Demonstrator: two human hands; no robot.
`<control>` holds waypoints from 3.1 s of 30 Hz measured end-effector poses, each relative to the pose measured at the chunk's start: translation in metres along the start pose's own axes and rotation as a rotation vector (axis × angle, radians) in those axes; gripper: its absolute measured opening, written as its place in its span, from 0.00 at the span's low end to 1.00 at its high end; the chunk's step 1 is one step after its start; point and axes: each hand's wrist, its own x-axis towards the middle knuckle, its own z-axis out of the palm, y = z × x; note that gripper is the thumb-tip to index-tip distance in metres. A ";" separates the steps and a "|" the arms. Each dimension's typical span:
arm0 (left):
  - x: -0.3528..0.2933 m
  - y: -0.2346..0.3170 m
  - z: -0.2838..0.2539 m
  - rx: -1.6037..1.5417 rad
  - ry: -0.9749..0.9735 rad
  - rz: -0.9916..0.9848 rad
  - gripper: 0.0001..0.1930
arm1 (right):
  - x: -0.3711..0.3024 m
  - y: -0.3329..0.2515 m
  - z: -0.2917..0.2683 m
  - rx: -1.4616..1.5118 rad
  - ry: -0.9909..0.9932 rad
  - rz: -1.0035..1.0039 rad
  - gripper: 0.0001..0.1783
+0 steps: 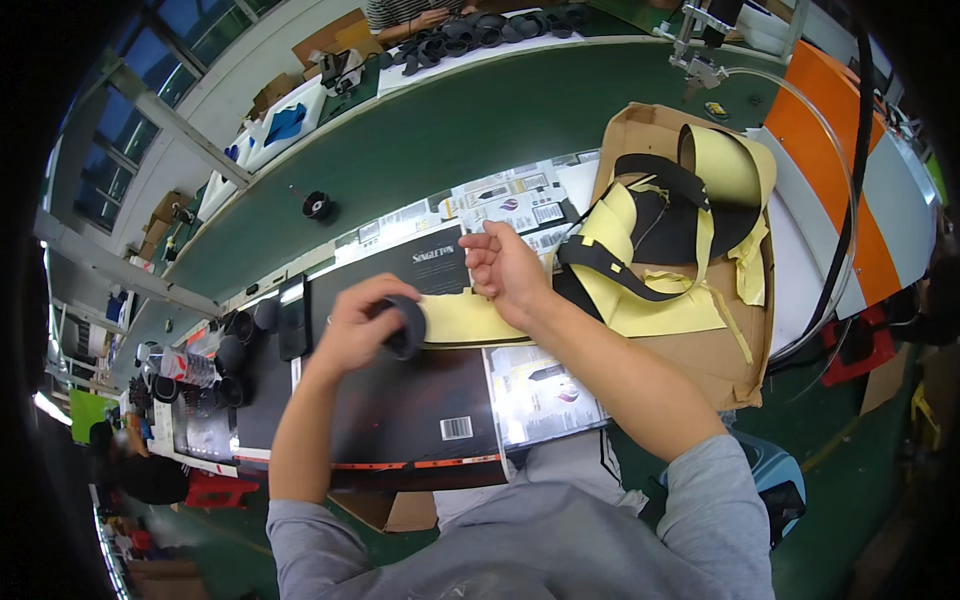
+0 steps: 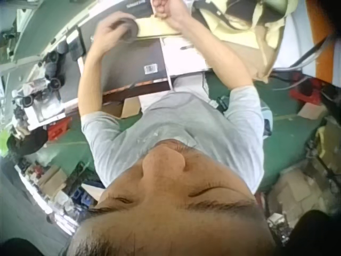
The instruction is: Manually assemble components of an electronic device, involving soldering, tape application, and part positioning.
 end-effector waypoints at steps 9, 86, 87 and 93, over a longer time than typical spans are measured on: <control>0.006 -0.056 0.023 -0.246 -0.030 -0.138 0.09 | -0.011 -0.023 -0.003 -1.283 -0.154 -0.457 0.11; 0.012 -0.067 0.011 -0.973 0.361 -0.299 0.13 | -0.012 -0.006 -0.002 -1.289 -0.081 -0.376 0.32; 0.012 -0.064 0.012 -0.970 0.388 -0.313 0.13 | -0.012 -0.005 -0.001 -1.294 -0.082 -0.374 0.32; 0.011 -0.066 0.009 -0.981 0.399 -0.333 0.16 | -0.011 -0.003 -0.003 -1.269 -0.076 -0.399 0.30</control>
